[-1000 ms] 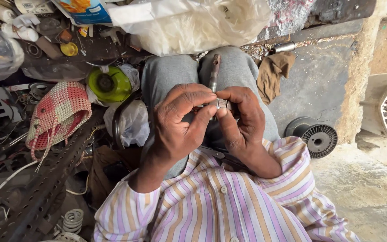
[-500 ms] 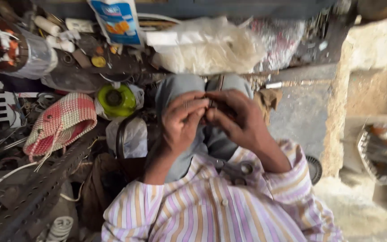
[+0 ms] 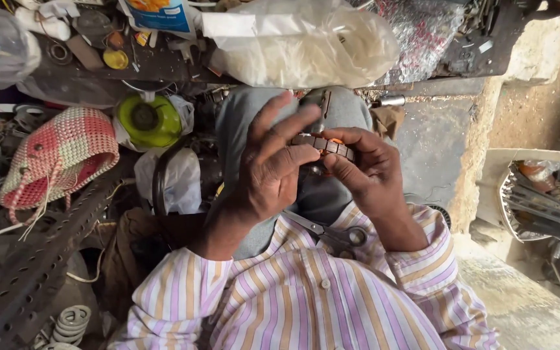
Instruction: The recorder is repairing and inspecting a fan motor stator, checking connections and using scissors to trim materials.
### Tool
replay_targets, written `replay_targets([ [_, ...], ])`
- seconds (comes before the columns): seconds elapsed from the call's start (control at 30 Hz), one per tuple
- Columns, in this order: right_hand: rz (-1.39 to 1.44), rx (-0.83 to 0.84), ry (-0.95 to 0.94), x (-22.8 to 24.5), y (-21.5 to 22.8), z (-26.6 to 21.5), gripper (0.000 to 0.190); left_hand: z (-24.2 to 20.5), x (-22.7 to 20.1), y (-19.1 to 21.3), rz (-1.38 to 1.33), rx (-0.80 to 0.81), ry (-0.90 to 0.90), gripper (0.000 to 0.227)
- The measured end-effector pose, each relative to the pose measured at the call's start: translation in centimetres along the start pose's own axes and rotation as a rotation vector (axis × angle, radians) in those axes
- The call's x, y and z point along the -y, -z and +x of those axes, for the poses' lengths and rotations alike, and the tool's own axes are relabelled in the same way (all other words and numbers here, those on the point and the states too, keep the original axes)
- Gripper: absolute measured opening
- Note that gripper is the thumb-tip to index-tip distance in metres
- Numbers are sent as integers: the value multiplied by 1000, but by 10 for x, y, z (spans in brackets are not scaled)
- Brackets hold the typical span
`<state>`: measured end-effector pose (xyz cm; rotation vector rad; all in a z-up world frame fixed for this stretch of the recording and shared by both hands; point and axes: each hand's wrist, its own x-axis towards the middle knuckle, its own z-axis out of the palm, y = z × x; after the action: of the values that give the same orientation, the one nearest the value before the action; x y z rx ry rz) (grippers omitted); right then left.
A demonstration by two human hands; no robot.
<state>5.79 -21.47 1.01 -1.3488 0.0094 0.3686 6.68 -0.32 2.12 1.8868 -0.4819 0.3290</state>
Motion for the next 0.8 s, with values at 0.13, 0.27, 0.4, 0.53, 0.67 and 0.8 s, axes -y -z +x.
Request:
replay_targets([
  [0.13, -89, -102, -23, 0, -11, 2, 32, 4, 7, 8, 41, 22, -112, 21],
  [0.27, -233, -114, 119, -19, -7, -4, 35, 36, 6, 28, 13, 120, -156, 24],
  [0.4, -180, -52, 104, -38, 5, -3, 37, 104, 14, 39, 92, 36, -160, 33],
  [0.53, -266, -32, 155, -16, -3, 5, 38, 196, 6, 31, 438, -54, -403, 52],
  [0.67, -377, -277, 426, -2, -13, -15, 56, 223, 37, 5, 610, -88, -504, 42],
  [0.8, -835, -114, 126, -28, 24, -79, 27, 192, 56, -5, 273, -239, -518, 26],
])
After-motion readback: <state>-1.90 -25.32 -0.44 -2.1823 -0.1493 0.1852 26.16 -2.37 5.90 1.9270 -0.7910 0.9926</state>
